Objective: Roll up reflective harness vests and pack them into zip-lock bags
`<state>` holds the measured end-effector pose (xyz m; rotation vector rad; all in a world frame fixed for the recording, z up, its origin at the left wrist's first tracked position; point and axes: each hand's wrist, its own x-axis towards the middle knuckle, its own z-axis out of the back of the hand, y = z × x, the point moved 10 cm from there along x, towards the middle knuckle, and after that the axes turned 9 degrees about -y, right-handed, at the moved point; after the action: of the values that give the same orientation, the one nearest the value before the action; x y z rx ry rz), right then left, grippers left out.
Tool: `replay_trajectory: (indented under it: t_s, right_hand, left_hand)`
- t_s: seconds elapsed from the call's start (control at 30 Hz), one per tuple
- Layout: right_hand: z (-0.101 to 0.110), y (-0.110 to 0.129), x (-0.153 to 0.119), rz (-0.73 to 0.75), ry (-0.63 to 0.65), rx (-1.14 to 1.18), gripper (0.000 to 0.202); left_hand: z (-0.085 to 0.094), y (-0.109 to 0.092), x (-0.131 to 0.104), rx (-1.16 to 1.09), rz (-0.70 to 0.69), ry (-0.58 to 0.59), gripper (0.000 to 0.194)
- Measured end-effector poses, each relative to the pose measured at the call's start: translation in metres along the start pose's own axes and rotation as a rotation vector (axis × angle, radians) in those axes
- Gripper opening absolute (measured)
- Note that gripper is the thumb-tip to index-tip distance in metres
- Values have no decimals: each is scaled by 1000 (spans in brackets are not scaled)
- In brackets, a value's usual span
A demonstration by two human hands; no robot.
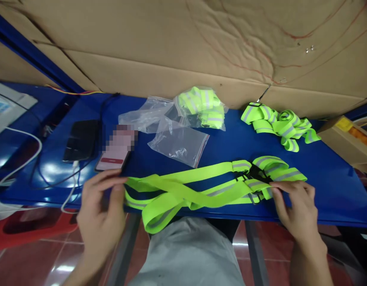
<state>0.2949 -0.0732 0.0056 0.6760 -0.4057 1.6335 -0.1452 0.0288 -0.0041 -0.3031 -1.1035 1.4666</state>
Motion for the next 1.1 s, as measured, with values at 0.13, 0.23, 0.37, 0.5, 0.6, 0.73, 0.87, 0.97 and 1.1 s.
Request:
replay_trajectory:
  t_s: [0.13,0.23,0.37,0.5,0.6,0.73,0.87,0.97,1.1]
  right_hand:
    - [-8,9,1,47,79,47,15]
    - [-12,-16,-4,-56,152,5,27]
    - [-16,-62,-19,-270,216,-91,48]
    - [-19,-87,-29,-459,234,-41,55]
    - [-20,-79,-25,-443,244,36,51]
    - [-17,-56,-19,-372,269,117,44]
    - [8,-29,-9,-280,135,166,30]
    - [27,-24,-1,-238,5,104,23]
    - [10,-39,1,-213,74,-66,41]
  left_hand:
    - [-35,-50,-32,238,-559,305,39]
    - [-51,-51,-37,399,-706,390,38]
    - [-52,-40,-32,402,-715,412,29]
    - [-35,-42,-26,328,-704,332,17]
    - [-14,-50,-17,252,-646,214,12]
    - [6,-49,1,276,-527,68,13]
    - [8,-35,21,381,-365,83,27]
    - [14,-59,20,285,-409,41,16]
    - [-29,-125,-35,-23,-574,355,19]
